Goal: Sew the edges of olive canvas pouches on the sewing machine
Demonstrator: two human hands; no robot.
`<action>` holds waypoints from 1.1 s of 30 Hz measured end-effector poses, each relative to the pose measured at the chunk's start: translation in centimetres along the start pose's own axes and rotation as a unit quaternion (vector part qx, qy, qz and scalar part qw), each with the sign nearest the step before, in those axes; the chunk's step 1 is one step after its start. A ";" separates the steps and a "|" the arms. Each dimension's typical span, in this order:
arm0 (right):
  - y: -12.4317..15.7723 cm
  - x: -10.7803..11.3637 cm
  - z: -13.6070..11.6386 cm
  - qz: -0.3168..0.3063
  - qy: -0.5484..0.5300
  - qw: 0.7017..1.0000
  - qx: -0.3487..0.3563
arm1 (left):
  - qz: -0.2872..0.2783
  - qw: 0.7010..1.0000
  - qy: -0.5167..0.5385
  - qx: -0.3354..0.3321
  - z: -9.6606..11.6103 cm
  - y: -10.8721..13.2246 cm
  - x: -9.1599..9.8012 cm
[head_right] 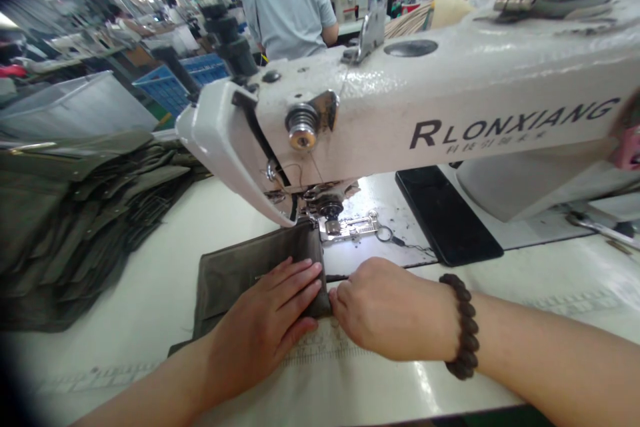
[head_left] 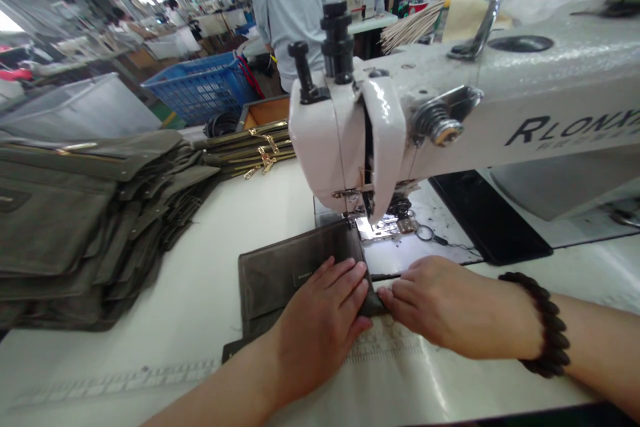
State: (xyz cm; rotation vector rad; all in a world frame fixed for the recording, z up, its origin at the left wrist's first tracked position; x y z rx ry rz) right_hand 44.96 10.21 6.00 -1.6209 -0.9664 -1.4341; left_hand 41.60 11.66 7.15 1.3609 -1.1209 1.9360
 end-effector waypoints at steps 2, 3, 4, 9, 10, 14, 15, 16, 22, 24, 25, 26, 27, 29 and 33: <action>0.0 0.1 -0.2 0.005 0.008 1.000 0.005 | -0.002 1.000 -0.002 0.007 0.0 0.0 -0.1; 0.0 0.1 -0.3 0.006 0.009 1.000 0.008 | -0.003 1.000 -0.003 0.008 0.0 0.0 -0.2; 0.0 0.1 -0.3 0.006 0.010 1.000 0.007 | -0.003 1.000 -0.003 0.008 0.0 0.1 -0.2; -0.2 0.3 -0.6 0.022 0.019 1.000 0.002 | -0.007 1.000 0.001 0.003 0.1 0.1 -0.4; -0.3 0.4 -0.7 0.028 0.025 0.999 0.003 | -0.009 1.000 0.002 0.003 0.0 0.1 -0.5; -0.4 0.5 -0.8 0.045 0.060 0.997 0.001 | -0.011 1.000 0.002 0.006 -0.5 -0.1 -0.8; -0.4 0.5 -0.7 0.048 0.066 0.997 -0.001 | -0.010 1.000 0.002 0.006 -0.6 -0.2 -0.8; -0.4 0.5 -0.6 0.051 0.071 0.996 -0.003 | -0.009 1.000 0.003 0.005 -0.8 -0.3 -0.8; -0.7 0.7 0.5 0.085 0.106 0.990 -0.031 | -0.006 1.000 0.004 -0.010 -1.7 -1.0 -0.8; -0.7 0.8 0.8 0.095 0.112 0.988 -0.036 | -0.010 1.000 0.000 -0.009 -2.1 -1.2 -1.0; -0.8 0.8 1.0 0.098 0.116 0.988 -0.039 | -0.011 1.000 -0.002 -0.008 -2.3 -1.3 -1.1; -0.9 0.8 1.1 0.101 0.120 0.987 -0.042 | -0.013 1.000 -0.004 -0.009 -2.5 -1.4 -1.2; -0.9 0.8 1.3 0.102 0.124 0.986 -0.046 | -0.014 1.000 -0.005 -0.009 -2.7 -1.5 -1.2; -1.1 0.7 1.7 0.106 0.132 0.984 -0.054 | -0.013 1.000 -0.008 -0.011 -3.0 -1.7 -1.2; -1.5 0.9 2.5 0.121 0.134 0.981 -0.071 | -0.003 1.000 -0.012 -0.013 -3.6 -2.3 -0.9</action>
Point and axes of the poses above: each hand's wrist, its own y-axis away from the middle knuckle, its own x-axis out of the back of the hand, z = x × y, the point moved 10 cm from there along -y, towards the middle knuckle, and after that the axes turned 7 degrees about z, right-handed, at the moved point
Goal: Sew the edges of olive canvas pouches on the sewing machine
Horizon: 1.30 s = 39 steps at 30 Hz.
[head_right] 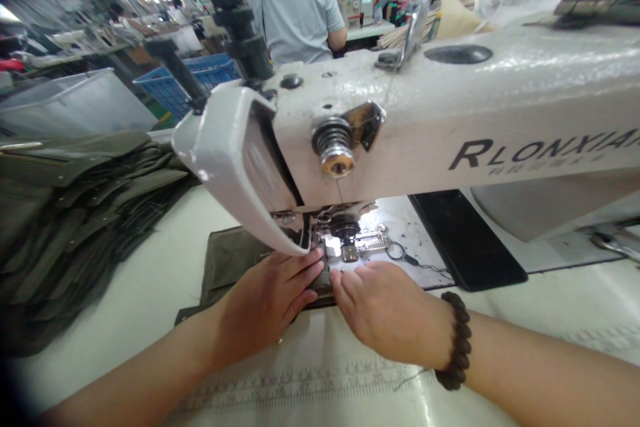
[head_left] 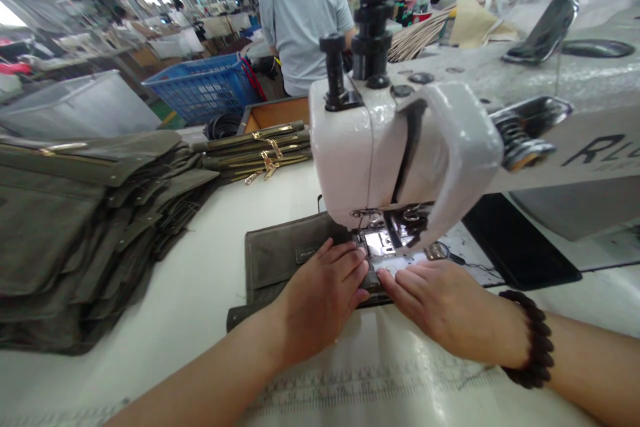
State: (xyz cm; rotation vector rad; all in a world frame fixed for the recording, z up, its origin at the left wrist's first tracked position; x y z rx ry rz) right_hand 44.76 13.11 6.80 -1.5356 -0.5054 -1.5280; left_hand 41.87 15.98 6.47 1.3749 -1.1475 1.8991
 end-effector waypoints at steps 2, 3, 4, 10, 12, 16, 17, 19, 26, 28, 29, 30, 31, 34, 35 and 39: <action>-0.1 0.1 0.3 0.010 0.010 1.000 -0.007 | 0.003 1.000 -0.004 -0.003 -0.2 -0.2 0.0; -0.2 0.1 0.4 0.015 0.017 1.000 -0.008 | 0.005 1.000 -0.008 -0.004 -0.3 -0.3 0.0; -0.2 0.2 0.5 0.022 0.024 0.999 -0.007 | 0.009 1.000 -0.013 -0.007 -0.4 -0.4 0.1; -0.3 0.3 1.3 0.034 0.029 0.998 -0.036 | 0.027 0.999 -0.034 -0.014 -0.7 -0.8 0.4; -0.3 0.3 1.5 0.033 0.023 0.998 -0.049 | 0.026 0.999 -0.033 -0.017 -0.6 -1.0 0.5; -0.3 0.4 1.9 0.039 0.012 0.997 -0.071 | 0.020 0.999 -0.032 -0.013 -0.8 -1.1 0.4; -0.3 0.5 1.9 0.040 0.010 0.997 -0.072 | 0.019 0.999 -0.033 -0.013 -0.8 -1.1 0.4; -0.4 0.4 2.0 0.039 0.006 0.997 -0.074 | 0.020 0.999 -0.035 -0.018 -0.7 -1.1 0.4; -0.4 0.2 2.3 0.026 -0.008 0.995 -0.091 | 0.037 0.998 -0.034 -0.028 -0.6 -1.4 1.0; -0.4 0.1 2.5 0.027 -0.012 0.995 -0.099 | 0.036 0.998 -0.029 -0.030 -0.6 -1.6 1.1; -0.4 0.1 2.5 0.028 -0.013 0.994 -0.103 | 0.035 0.999 -0.026 -0.029 -0.7 -1.7 1.2; -0.3 0.1 2.6 0.029 -0.014 0.994 -0.106 | 0.032 0.999 -0.023 -0.027 -0.8 -1.7 1.2; -0.3 0.0 2.7 0.028 -0.014 0.993 -0.109 | 0.029 0.999 -0.018 -0.025 -0.9 -1.8 1.1; -0.3 0.0 2.8 0.036 -0.007 0.993 -0.111 | 0.025 1.000 -0.007 -0.010 -1.3 -1.8 1.1; -0.2 -0.1 2.9 0.037 -0.003 0.993 -0.113 | 0.022 1.000 -0.003 -0.004 -1.4 -1.8 1.0; 0.0 -0.2 3.5 0.038 0.011 0.990 -0.136 | 0.004 1.000 0.005 0.020 -2.0 -1.5 0.6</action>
Point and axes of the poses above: each hand's wrist, its own y-axis away from the middle knuckle, its own x-axis out of the back of the hand, z = x × y, the point moved 10 cm from there along -y, towards the middle knuckle, and after that the axes turned 7 degrees about z, right-handed, at the moved point
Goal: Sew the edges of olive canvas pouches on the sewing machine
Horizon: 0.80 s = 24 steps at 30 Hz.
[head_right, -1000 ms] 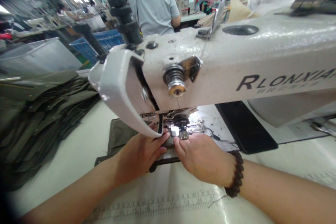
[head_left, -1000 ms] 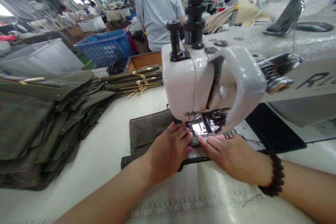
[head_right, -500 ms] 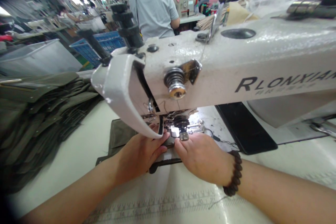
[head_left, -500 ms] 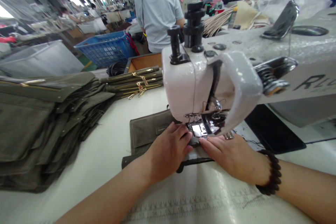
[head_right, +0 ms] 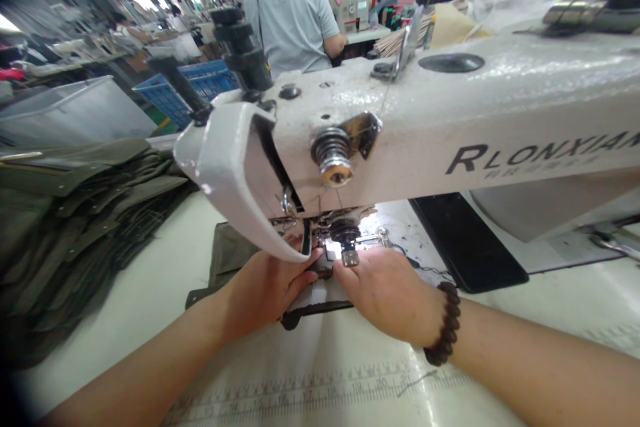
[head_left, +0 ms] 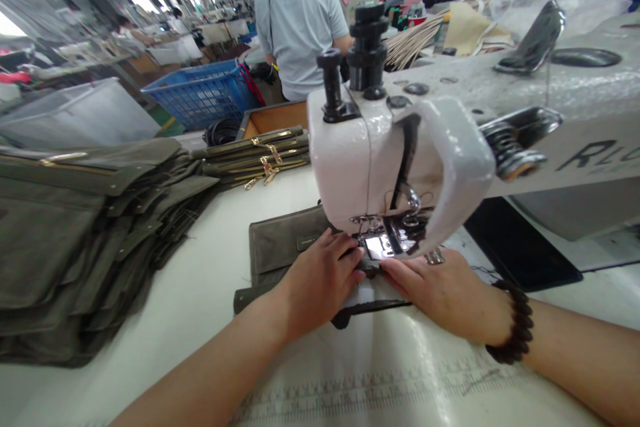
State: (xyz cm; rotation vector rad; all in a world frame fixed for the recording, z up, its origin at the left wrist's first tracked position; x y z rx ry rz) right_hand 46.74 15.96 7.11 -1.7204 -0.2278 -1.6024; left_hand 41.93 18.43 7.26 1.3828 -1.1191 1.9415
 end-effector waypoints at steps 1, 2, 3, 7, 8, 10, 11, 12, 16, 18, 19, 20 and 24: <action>0.0 0.3 0.3 0.012 0.003 1.000 -0.012 | -0.001 1.000 -0.001 0.000 0.0 0.1 0.0; -0.1 0.6 0.7 0.026 0.004 0.999 -0.026 | 0.003 1.000 -0.001 -0.003 0.1 0.1 0.0; -0.2 0.9 1.0 0.039 0.002 0.998 -0.040 | 0.011 1.000 0.000 -0.007 0.2 0.2 0.2; -0.4 0.7 2.0 0.022 -0.022 0.996 -0.080 | 0.062 0.998 -0.015 -0.020 0.6 0.3 0.9; -0.4 0.5 2.2 0.008 -0.032 0.996 -0.087 | 0.072 0.997 -0.028 -0.027 0.7 0.4 1.0; -0.4 -0.1 2.5 -0.021 -0.051 0.994 -0.099 | 0.088 0.993 -0.060 -0.053 1.3 0.5 1.0; -0.4 -0.3 2.7 -0.034 -0.059 0.992 -0.105 | 0.098 0.990 -0.073 -0.067 1.6 0.6 1.1; -0.3 -0.5 3.0 -0.047 -0.063 0.990 -0.113 | 0.110 0.988 -0.082 -0.077 1.7 0.7 1.2; -0.4 -1.5 3.7 -0.094 -0.101 0.981 -0.137 | 0.143 0.986 -0.077 -0.051 0.8 0.5 2.2; -0.7 -1.8 3.9 -0.110 -0.140 0.973 -0.147 | 0.140 0.988 -0.059 -0.023 0.0 0.1 2.5; -0.9 -1.9 4.0 -0.117 -0.162 0.968 -0.152 | 0.136 0.989 -0.047 -0.013 -0.3 0.0 2.6; -1.0 -2.0 4.2 -0.122 -0.182 0.962 -0.161 | 0.133 0.990 -0.036 -0.006 -0.5 -0.1 2.6; -1.0 -1.8 4.7 -0.181 -0.262 0.934 -0.162 | 0.142 0.989 -0.025 -0.015 -0.5 0.0 2.7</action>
Point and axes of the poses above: each hand's wrist, its own y-axis away from the middle knuckle, its own x-axis out of the back of the hand, z = x × y, the point moved 10 cm from there along -y, towards the middle knuckle, and after that the axes turned 7 degrees about z, right-handed, at the moved point
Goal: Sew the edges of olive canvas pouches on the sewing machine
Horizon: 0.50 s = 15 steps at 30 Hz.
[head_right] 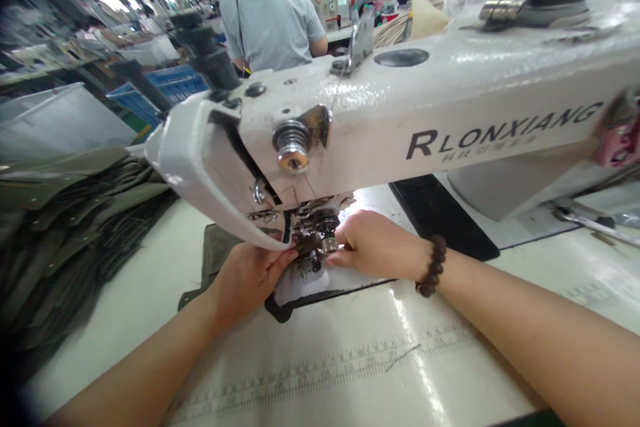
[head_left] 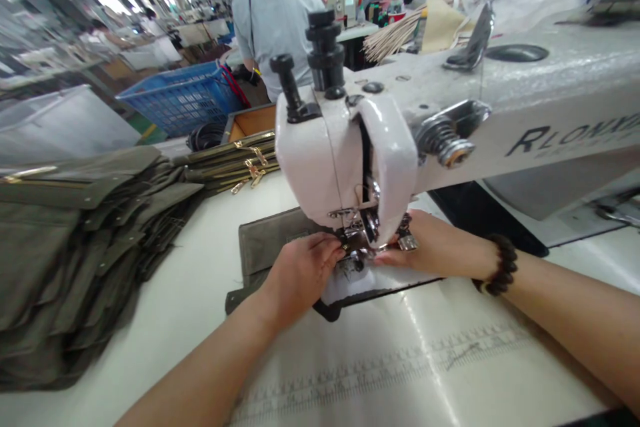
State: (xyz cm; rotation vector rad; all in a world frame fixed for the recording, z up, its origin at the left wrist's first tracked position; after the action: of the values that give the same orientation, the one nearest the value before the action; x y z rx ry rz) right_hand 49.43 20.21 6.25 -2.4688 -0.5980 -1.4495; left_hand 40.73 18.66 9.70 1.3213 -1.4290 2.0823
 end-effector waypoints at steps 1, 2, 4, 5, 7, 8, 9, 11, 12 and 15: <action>0.4 -0.2 -0.2 -0.043 -0.012 0.999 0.016 | 0.003 1.000 -0.005 -0.014 0.3 0.1 0.0; 1.0 -0.5 -0.5 -0.096 -0.020 0.994 0.039 | 0.003 0.999 -0.011 -0.032 0.6 0.3 -0.1; 2.3 -0.7 -0.7 -0.174 -0.011 0.982 0.067 | -0.007 0.996 -0.028 -0.083 1.6 0.8 -0.5; 2.8 -0.5 -0.6 -0.186 0.004 0.980 0.067 | -0.015 0.993 -0.038 -0.111 2.2 1.1 -0.7; 3.3 -0.1 -0.4 -0.173 0.044 0.982 0.056 | -0.036 0.986 -0.061 -0.153 3.1 1.5 -1.1; 3.3 0.0 -0.5 -0.152 0.063 0.985 0.052 | -0.045 0.983 -0.070 -0.165 3.4 1.7 -1.3; 3.2 0.2 -0.9 -0.115 0.081 0.989 0.055 | -0.055 0.981 -0.077 -0.170 3.5 1.8 -1.4; 2.7 0.9 -2.1 0.004 0.119 0.990 0.079 | -0.068 0.979 -0.082 -0.172 3.6 1.9 -1.6; 2.6 1.6 -3.0 0.090 0.148 0.980 0.101 | -0.070 0.979 -0.083 -0.172 3.6 2.0 -1.7; 2.6 0.9 -4.9 0.200 0.224 0.939 0.165 | -0.062 0.980 -0.086 -0.171 3.4 2.1 -1.8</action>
State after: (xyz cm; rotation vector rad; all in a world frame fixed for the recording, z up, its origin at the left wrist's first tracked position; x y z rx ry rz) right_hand 47.13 16.20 9.48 -1.7850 -0.2032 -1.5182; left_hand 42.05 15.21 7.32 1.4285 -1.6396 1.5874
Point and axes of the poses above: each hand's wrist, its own y-axis away from the middle knuckle, its own x-axis out of the back of the hand, z = x × y, the point moved 10 cm from there along -y, towards the middle knuckle, and after that the axes turned 7 degrees about z, right-handed, at the moved point
